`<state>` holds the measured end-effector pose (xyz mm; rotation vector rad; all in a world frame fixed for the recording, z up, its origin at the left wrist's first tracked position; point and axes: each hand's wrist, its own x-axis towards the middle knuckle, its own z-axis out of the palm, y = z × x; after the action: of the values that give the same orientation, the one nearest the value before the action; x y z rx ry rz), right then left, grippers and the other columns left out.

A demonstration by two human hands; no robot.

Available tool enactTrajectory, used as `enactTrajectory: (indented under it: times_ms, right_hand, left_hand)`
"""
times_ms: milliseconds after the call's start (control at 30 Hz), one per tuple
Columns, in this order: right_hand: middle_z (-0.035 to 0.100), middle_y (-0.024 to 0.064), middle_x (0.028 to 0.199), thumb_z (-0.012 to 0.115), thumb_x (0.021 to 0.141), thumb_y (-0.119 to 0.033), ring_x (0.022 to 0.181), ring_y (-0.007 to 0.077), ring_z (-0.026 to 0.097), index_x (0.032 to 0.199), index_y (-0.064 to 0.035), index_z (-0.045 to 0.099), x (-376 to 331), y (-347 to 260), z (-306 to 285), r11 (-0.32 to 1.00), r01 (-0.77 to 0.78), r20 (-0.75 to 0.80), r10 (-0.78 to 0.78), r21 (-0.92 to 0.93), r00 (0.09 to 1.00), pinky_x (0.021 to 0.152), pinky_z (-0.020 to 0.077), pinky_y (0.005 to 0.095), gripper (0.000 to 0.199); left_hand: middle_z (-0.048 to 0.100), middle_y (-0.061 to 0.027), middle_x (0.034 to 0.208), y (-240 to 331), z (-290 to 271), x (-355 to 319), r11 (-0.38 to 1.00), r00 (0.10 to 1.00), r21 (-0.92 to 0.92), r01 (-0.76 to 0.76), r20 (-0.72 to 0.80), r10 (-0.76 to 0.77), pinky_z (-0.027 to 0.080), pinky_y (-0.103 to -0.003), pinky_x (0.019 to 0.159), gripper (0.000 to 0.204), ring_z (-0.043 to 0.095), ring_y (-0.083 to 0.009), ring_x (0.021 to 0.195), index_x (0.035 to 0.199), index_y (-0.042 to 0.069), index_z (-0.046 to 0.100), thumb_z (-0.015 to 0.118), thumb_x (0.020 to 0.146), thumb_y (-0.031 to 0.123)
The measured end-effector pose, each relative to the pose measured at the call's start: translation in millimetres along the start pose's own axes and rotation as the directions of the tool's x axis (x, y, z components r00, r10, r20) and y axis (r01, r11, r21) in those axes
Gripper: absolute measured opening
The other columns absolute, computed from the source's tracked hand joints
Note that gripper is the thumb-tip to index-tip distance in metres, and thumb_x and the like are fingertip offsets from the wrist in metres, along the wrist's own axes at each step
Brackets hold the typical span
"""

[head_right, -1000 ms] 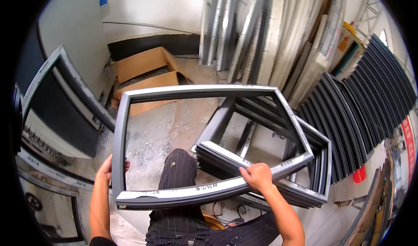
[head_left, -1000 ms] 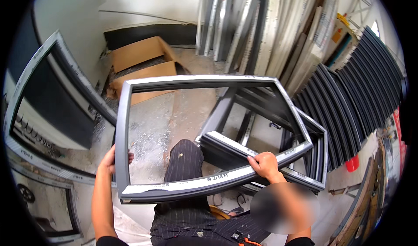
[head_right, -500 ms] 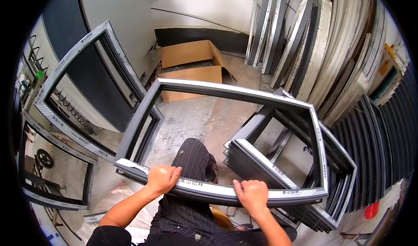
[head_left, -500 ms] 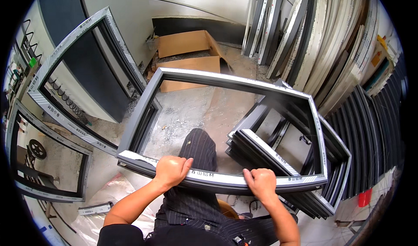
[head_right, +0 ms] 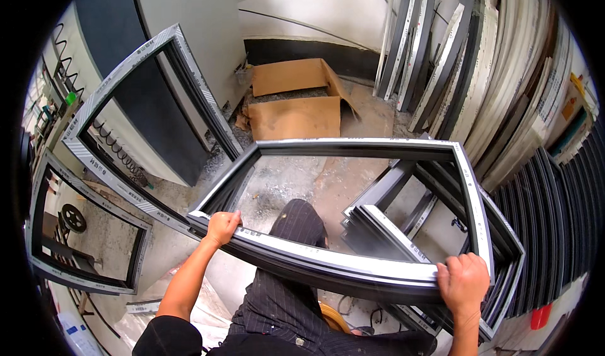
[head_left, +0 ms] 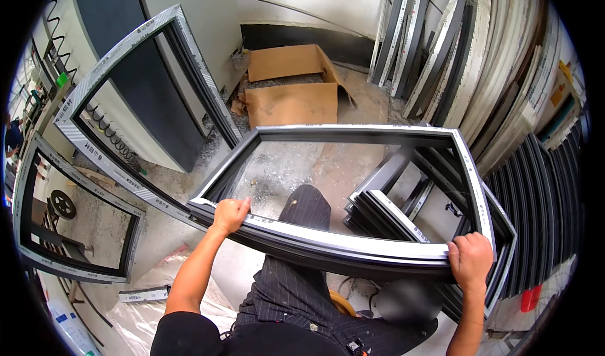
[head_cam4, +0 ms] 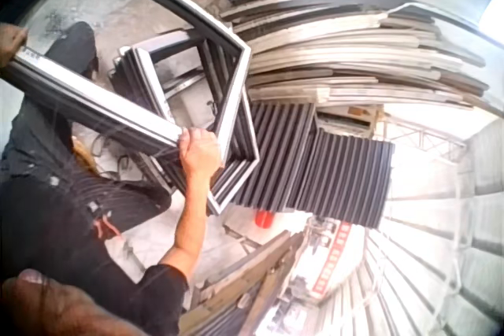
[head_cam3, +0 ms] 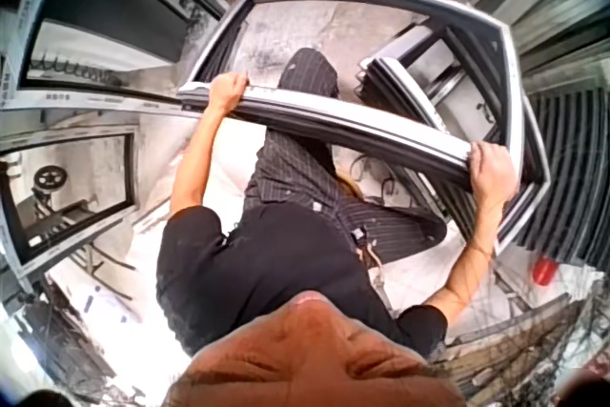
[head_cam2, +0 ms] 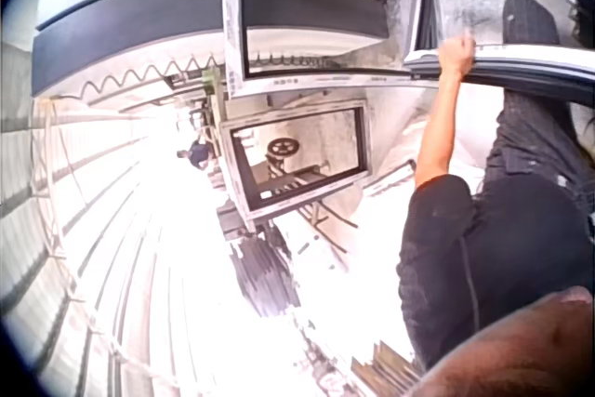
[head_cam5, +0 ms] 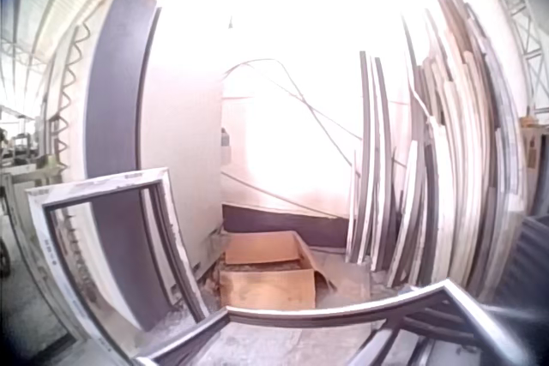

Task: The person sits on the floor assembling a metal window frame. They insert a rubber seal into the frame's groove, use pliers to cut the seal, and fit additional metal corner pieces to complete the frame assembly.

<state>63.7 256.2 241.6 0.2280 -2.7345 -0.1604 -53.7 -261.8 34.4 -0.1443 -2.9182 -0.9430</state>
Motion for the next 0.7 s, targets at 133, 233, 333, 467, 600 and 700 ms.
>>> enactTrajectory:
  times_ms: [133, 233, 333, 467, 600, 700]
  right_hand:
    - [0.053, 0.0092, 0.061, 0.069, 0.076, -0.029, 0.064, 0.0288, 0.053, 0.060, -0.0078, 0.054, 53, -84, -4, 0.995, 0.098, -0.005, -0.098, -0.012, 0.995, 0.064, 0.0419, 0.0413, 0.031]
    - [0.053, 0.0112, 0.061, 0.066, 0.080, -0.029, 0.061, 0.0295, 0.053, 0.059, -0.0068, 0.054, 76, -137, 4, 0.972, 0.231, 0.078, -0.233, 0.036, 0.969, 0.062, 0.0411, 0.0410, 0.032]
    - [0.056, 0.0114, 0.066, 0.068, 0.076, -0.029, 0.067, 0.0292, 0.053, 0.062, -0.0064, 0.053, 69, -158, -12, 0.973, 0.229, 0.143, -0.232, 0.033, 0.962, 0.067, 0.0412, 0.0404, 0.031]
    - [0.058, 0.0160, 0.095, 0.070, 0.076, -0.026, 0.098, 0.0321, 0.056, 0.083, -0.0010, 0.061, 65, -156, -44, 0.976, 0.198, 0.075, -0.205, 0.090, 0.976, 0.092, 0.0414, 0.0459, 0.027]
    - [0.056, 0.0200, 0.122, 0.049, 0.092, -0.017, 0.115, 0.0297, 0.053, 0.117, 0.0042, 0.058, 22, -78, -62, 0.962, -0.181, -0.389, 0.249, 0.203, 0.887, 0.100, 0.0400, 0.0414, 0.033]
    - [0.056, 0.0189, 0.125, 0.048, 0.097, -0.042, 0.114, 0.0227, 0.054, 0.122, -0.0002, 0.057, 6, -13, -1, 0.194, -0.333, 0.078, 0.752, 0.923, 0.655, 0.099, 0.0415, 0.0347, 0.050]
  left_hand:
    - [0.064, -0.0177, 0.068, -98, 17, -14, 0.961, 0.972, -0.164, 0.224, -0.028, -0.232, 0.047, -0.040, 0.068, 0.056, 0.064, -0.0338, 0.070, 0.072, 0.003, 0.070, 0.039, 0.096, 0.043]
    - [0.065, -0.0129, 0.066, -154, 47, -36, 0.855, 0.857, -0.282, 0.435, -0.160, -0.489, 0.046, -0.036, 0.067, 0.060, 0.063, -0.0266, 0.067, 0.074, 0.003, 0.071, 0.037, 0.098, 0.047]
    - [0.065, -0.0094, 0.065, -182, 63, -47, 0.824, 0.818, -0.386, 0.415, -0.239, -0.523, 0.045, -0.032, 0.066, 0.064, 0.061, -0.0199, 0.065, 0.072, 0.001, 0.070, 0.034, 0.099, 0.048]
    - [0.066, -0.0093, 0.067, -192, 65, -56, 0.783, 0.795, -0.428, 0.452, -0.203, -0.571, 0.046, -0.033, 0.066, 0.068, 0.064, -0.0224, 0.066, 0.073, 0.002, 0.070, 0.029, 0.099, 0.049]
    - [0.066, -0.0087, 0.066, -186, 68, -50, 0.797, 0.807, -0.419, 0.436, -0.210, -0.552, 0.047, -0.033, 0.066, 0.067, 0.064, -0.0218, 0.065, 0.073, 0.002, 0.070, 0.029, 0.100, 0.048]
    - [0.067, -0.0093, 0.066, -194, 73, -51, 0.781, 0.797, -0.449, 0.434, -0.213, -0.565, 0.047, -0.033, 0.066, 0.067, 0.064, -0.0221, 0.066, 0.073, 0.002, 0.070, 0.029, 0.100, 0.048]
